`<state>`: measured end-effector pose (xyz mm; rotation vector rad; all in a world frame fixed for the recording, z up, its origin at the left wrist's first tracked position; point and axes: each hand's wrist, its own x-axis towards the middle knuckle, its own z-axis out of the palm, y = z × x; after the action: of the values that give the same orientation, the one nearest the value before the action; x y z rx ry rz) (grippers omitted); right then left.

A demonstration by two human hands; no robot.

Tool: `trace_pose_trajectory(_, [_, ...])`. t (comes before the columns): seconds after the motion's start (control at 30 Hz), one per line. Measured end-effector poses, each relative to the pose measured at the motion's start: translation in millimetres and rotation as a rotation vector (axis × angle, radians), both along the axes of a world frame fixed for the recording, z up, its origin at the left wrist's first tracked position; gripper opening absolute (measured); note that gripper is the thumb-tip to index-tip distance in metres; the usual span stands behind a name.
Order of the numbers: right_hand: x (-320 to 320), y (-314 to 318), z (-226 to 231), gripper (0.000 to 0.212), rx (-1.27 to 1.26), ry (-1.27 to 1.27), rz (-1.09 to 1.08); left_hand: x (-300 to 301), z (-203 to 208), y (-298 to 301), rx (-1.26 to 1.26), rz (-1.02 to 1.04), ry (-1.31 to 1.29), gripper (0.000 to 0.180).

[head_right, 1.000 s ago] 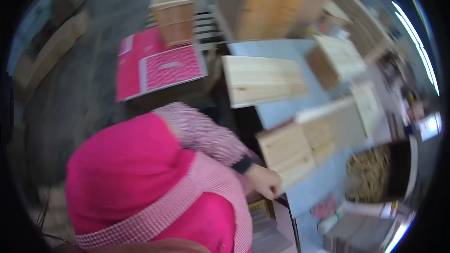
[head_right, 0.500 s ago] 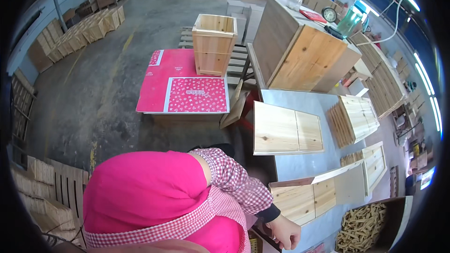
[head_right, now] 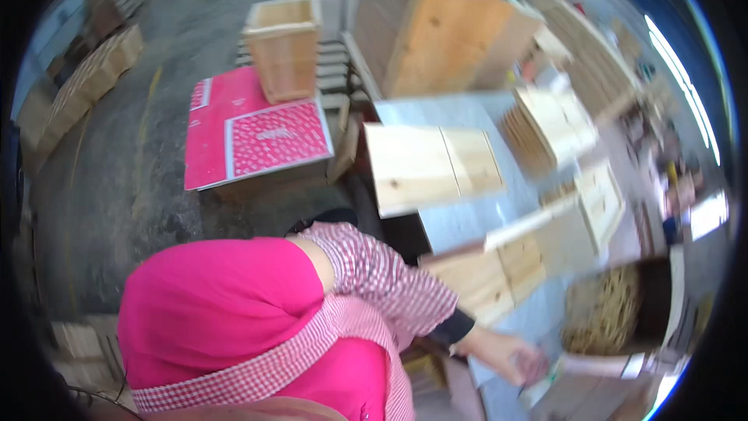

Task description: Applying wood glue to boards and joining them to assemble small wooden boxes at a workbench.

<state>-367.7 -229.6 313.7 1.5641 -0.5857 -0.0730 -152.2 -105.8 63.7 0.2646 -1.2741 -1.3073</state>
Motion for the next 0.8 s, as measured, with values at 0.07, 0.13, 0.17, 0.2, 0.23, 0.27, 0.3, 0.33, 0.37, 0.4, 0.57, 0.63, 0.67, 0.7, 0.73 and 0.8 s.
trace_pose_trajectory(0.07, [10.6, 9.9, -44.0, 0.017, 1.214, -1.354, 0.577, -2.1, 22.5, -0.8, 0.111, -0.059, 0.014, 0.032])
trace_pose_trajectory(0.13, [65.5, 69.9, -76.1, 0.018, 0.485, -0.36, 0.341, 5.2, 58.3, 21.2, 0.342, -0.034, 0.284, 0.034])
trace_pose_trajectory(0.17, [84.1, 88.1, -98.7, 0.019, 0.73, -0.371, 0.496, 8.8, 59.7, 22.3, 0.469, -0.005, 0.335, 0.036])
trace_pose_trajectory(0.2, [96.3, 108.2, -118.9, 0.019, 0.851, -0.373, 0.499, 10.8, 50.1, 23.2, 0.543, -0.098, 0.415, 0.036])
trace_pose_trajectory(0.23, [109.0, 127.8, -131.1, 0.019, 0.968, -0.368, 0.505, 14.6, 37.0, 29.1, 0.609, -0.188, 0.505, 0.037])
trace_pose_trajectory(0.27, [115.0, 139.6, -142.4, 0.02, 1.057, -0.412, 0.476, 15.3, 16.0, 34.2, 0.598, -0.293, 0.582, 0.036])
trace_pose_trajectory(0.3, [119.8, 144.2, -148.7, 0.023, 1.144, -0.465, 0.465, 21.2, -7.5, 39.0, 0.586, -0.382, 0.653, 0.036])
trace_pose_trajectory(0.33, [116.2, 146.2, -147.0, 0.023, 1.143, -0.478, 0.422, 27.2, -28.7, 46.3, 0.665, -0.431, 0.672, 0.036])
trace_pose_trajectory(0.37, [116.5, 142.8, -146.2, 0.03, 1.042, -0.515, 0.43, 39.1, -42.2, 52.5, 0.738, -0.456, 0.685, 0.036])
trace_pose_trajectory(0.4, [114.6, 139.2, -147.3, 0.038, 0.939, -0.555, 0.428, 47.8, -45.9, 60.9, 0.759, -0.476, 0.679, 0.036])
trace_pose_trajectory(0.57, [96.6, 96.4, -177.1, 0.048, 1.012, -0.812, 0.337, 71.4, -62.0, 86.0, 0.77, -0.341, 0.461, 0.044])
trace_pose_trajectory(0.63, [104.8, 91.5, -173.5, 0.048, 1.239, -0.838, 0.046, 79.7, -67.4, 96.8, 0.778, -0.334, 0.455, 0.044])
trace_pose_trajectory(0.67, [106.9, 87.5, -171.9, 0.049, 1.34, -0.853, -0.108, 86.1, -68.5, 101.8, 0.88, -0.314, 0.311, 0.042])
trace_pose_trajectory(0.7, [109.3, 84.3, -169.6, 0.049, 1.341, -0.865, -0.122, 94.4, -67.8, 108.3, 0.977, -0.293, 0.162, 0.04])
trace_pose_trajectory(0.73, [114.8, 80.6, -167.0, 0.048, 1.187, -0.836, 0.012, 104.7, -66.8, 116.7, 1.066, -0.262, 0.016, 0.038])
trace_pose_trajectory(0.8, [125.6, 71.1, -161.0, 0.046, 0.863, -0.769, 0.258, 123.7, -54.7, 148.9, 0.811, 0.075, -0.378, 0.028])
